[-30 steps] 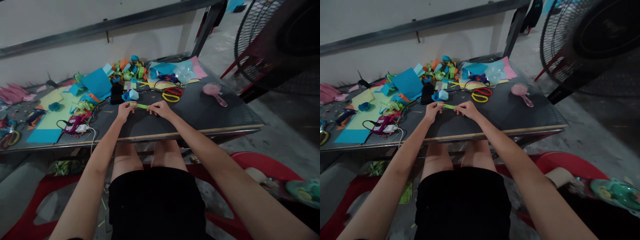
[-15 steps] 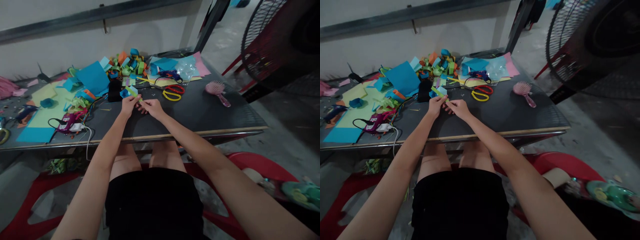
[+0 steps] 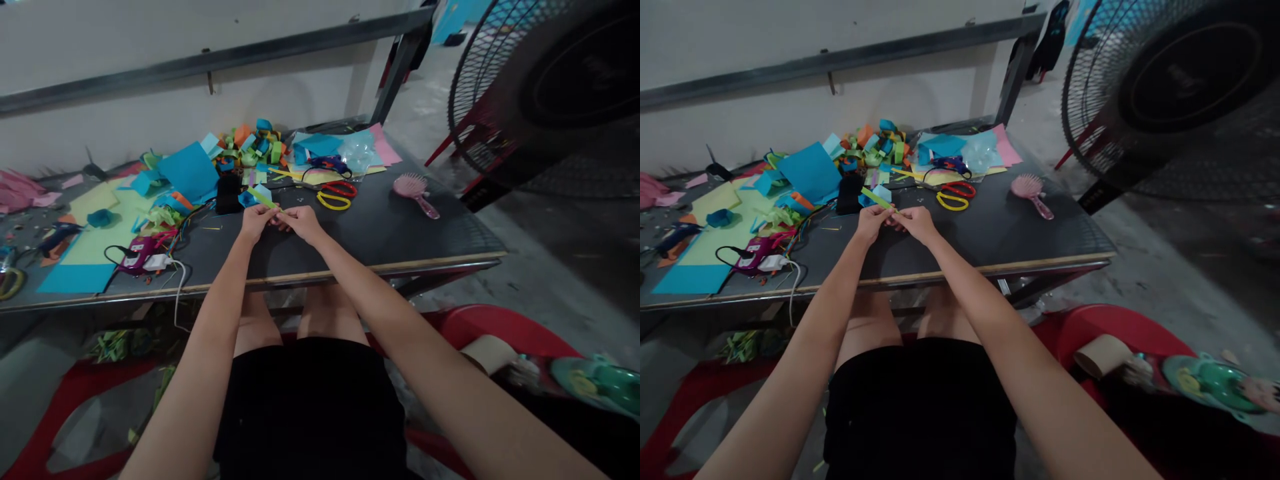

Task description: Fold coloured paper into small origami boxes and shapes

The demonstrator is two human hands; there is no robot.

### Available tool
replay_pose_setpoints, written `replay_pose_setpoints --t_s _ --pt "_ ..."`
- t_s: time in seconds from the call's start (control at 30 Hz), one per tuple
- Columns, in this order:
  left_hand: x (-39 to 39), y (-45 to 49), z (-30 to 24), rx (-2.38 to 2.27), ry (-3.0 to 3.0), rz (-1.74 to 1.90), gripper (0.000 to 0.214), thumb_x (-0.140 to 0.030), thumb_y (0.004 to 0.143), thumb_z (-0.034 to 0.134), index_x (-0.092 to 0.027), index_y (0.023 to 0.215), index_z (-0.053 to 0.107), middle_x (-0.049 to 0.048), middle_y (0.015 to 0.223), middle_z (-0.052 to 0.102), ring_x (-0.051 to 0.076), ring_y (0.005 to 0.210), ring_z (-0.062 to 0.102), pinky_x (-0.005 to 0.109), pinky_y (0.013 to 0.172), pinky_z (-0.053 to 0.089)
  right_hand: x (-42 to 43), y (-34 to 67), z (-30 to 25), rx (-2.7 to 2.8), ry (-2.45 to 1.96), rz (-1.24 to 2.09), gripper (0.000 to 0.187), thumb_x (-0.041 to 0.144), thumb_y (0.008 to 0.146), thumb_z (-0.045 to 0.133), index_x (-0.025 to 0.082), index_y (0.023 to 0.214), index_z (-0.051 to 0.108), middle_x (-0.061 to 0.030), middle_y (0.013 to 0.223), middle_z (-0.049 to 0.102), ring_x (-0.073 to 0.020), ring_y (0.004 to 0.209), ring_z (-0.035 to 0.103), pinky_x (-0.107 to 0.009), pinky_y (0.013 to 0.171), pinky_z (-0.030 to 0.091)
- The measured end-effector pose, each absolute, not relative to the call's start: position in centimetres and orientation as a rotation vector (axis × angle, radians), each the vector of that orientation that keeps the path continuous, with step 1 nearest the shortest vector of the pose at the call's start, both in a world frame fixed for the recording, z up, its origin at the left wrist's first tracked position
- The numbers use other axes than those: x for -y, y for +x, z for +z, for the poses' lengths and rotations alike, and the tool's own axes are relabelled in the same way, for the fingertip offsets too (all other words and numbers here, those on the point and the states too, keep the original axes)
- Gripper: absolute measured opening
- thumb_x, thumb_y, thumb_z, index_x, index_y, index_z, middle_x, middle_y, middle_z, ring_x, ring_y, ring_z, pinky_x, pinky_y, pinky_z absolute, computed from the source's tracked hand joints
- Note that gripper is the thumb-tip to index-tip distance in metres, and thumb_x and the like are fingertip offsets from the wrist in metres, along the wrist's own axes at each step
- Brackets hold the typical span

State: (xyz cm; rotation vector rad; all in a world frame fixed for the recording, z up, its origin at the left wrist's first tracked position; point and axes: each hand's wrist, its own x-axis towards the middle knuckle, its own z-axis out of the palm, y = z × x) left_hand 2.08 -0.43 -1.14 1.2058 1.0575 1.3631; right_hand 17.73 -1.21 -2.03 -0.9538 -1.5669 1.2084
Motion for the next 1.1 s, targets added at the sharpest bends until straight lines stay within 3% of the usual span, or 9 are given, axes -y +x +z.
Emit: replay_pose_setpoints --t_s 0.13,0.27,0.33,0.47,0.57,0.8,0.97,1.1 --pt "0.3 2.0 -1.3 -1.07 1.198 1.388 0.031 -0.036 0.058 0.09 -0.012 0.067 0.073 0.0031 0.066 0.071 0.003 0.042 0.047 0.018 0.043 0.033 1.1 17.6 -2.1 1.494 -0.947 1.276 0.066 0.077 0.064 0.069 0.014 0.082 0.078 -0.0091 0.079 0.077 -0.016 0.061 0.071 -0.022 0.052 0.051" --pt "0.4 2.0 -1.2 -1.085 1.202 1.375 0.032 -0.036 0.056 0.091 -0.012 0.067 0.074 0.0074 0.085 0.077 0.001 0.042 0.046 0.018 0.042 0.033 1.1 17.7 -2.1 1.506 -0.972 1.278 0.063 0.076 0.06 0.074 0.015 0.078 0.078 -0.0094 0.077 0.077 -0.0164 0.062 0.071 -0.023 0.053 0.052" --pt "0.5 2.0 -1.1 -1.087 1.2 1.373 0.032 -0.037 0.055 0.091 -0.012 0.066 0.074 0.007 0.083 0.076 0.001 0.041 0.045 0.018 0.041 0.032 1.1 17.7 -2.1 1.507 -0.985 1.271 0.062 0.075 0.062 0.074 0.016 0.078 0.078 -0.0092 0.078 0.077 -0.0164 0.062 0.071 -0.023 0.053 0.052" --pt "0.7 2.0 -0.9 -1.071 1.154 1.389 0.036 -0.041 0.054 0.092 -0.012 0.068 0.075 0.0005 0.055 0.066 0.004 0.04 0.046 0.018 0.042 0.032 1.2 17.8 -2.0 1.508 -0.976 1.265 0.062 0.075 0.064 0.073 0.016 0.081 0.078 -0.0094 0.08 0.078 -0.0167 0.063 0.071 -0.023 0.052 0.052" --pt "0.7 2.0 -0.9 -1.05 1.122 1.426 0.038 -0.043 0.055 0.092 -0.012 0.067 0.074 -0.0019 0.047 0.058 0.004 0.039 0.046 0.018 0.042 0.032 1.2 17.8 -1.9 1.52 -0.951 1.29 0.062 0.074 0.063 0.073 0.015 0.081 0.078 -0.01 0.08 0.078 -0.0156 0.06 0.07 -0.022 0.051 0.05" --pt "0.8 2.0 -0.3 -1.065 0.913 1.586 0.029 -0.038 0.065 0.087 -0.013 0.066 0.072 0.0016 0.065 0.07 0.001 0.038 0.042 0.018 0.038 0.029 1.6 17.6 -1.7 1.54 -0.962 1.337 0.054 0.064 0.068 0.076 0.013 0.085 0.078 -0.0113 0.08 0.078 -0.012 0.054 0.067 -0.02 0.047 0.046" --pt "0.8 1.9 0.3 -1.132 0.796 1.668 0.027 -0.034 0.067 0.087 -0.013 0.065 0.069 -0.0023 0.056 0.062 0.0 0.039 0.042 0.017 0.039 0.03 1.9 17.5 -1.4 1.538 -0.984 1.336 0.046 0.057 0.07 0.077 0.013 0.082 0.077 -0.0108 0.078 0.078 -0.0112 0.051 0.065 -0.02 0.046 0.045" --pt "0.7 1.6 0.6 -1.143 0.661 1.744 0.028 -0.035 0.066 0.087 -0.013 0.07 0.07 -0.001 0.065 0.067 -0.001 0.042 0.044 0.015 0.042 0.032 2.0 17.5 -1.3 1.56 -0.993 1.336 0.043 0.055 0.072 0.077 0.013 0.081 0.077 -0.0108 0.077 0.078 -0.0104 0.049 0.063 -0.02 0.045 0.045"
